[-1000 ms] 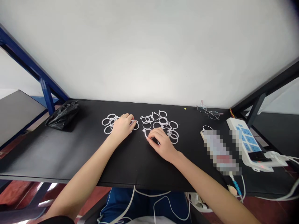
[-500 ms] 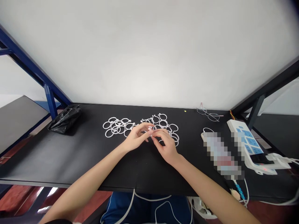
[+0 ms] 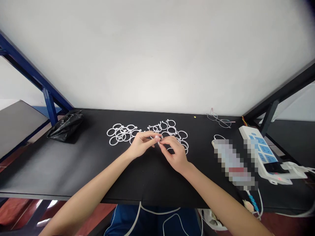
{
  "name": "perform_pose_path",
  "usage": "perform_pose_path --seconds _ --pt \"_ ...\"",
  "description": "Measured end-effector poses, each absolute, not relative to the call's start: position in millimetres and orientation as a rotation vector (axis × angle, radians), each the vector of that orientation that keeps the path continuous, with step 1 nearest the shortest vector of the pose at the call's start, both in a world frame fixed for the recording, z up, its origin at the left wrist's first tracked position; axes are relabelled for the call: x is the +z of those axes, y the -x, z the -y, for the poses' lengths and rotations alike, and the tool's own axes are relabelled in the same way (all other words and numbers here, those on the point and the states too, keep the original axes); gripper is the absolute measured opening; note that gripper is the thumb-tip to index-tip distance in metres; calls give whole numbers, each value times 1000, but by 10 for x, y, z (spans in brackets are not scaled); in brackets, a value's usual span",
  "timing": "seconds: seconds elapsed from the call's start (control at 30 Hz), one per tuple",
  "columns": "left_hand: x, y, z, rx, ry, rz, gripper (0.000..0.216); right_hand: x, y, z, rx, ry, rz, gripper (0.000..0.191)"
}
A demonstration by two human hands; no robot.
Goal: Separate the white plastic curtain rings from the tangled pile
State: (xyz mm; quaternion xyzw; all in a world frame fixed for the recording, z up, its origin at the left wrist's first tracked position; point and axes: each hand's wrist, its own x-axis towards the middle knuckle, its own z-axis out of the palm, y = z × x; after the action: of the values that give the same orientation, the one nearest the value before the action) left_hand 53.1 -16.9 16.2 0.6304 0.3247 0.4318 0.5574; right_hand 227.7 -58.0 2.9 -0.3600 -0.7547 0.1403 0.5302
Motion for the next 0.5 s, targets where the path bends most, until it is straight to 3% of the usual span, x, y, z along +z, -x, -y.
perform_pose_path --seconds 0.5 --pt "220 -547 263 958 -1573 -711 24 77 -2262 616 362 953 1727 15"
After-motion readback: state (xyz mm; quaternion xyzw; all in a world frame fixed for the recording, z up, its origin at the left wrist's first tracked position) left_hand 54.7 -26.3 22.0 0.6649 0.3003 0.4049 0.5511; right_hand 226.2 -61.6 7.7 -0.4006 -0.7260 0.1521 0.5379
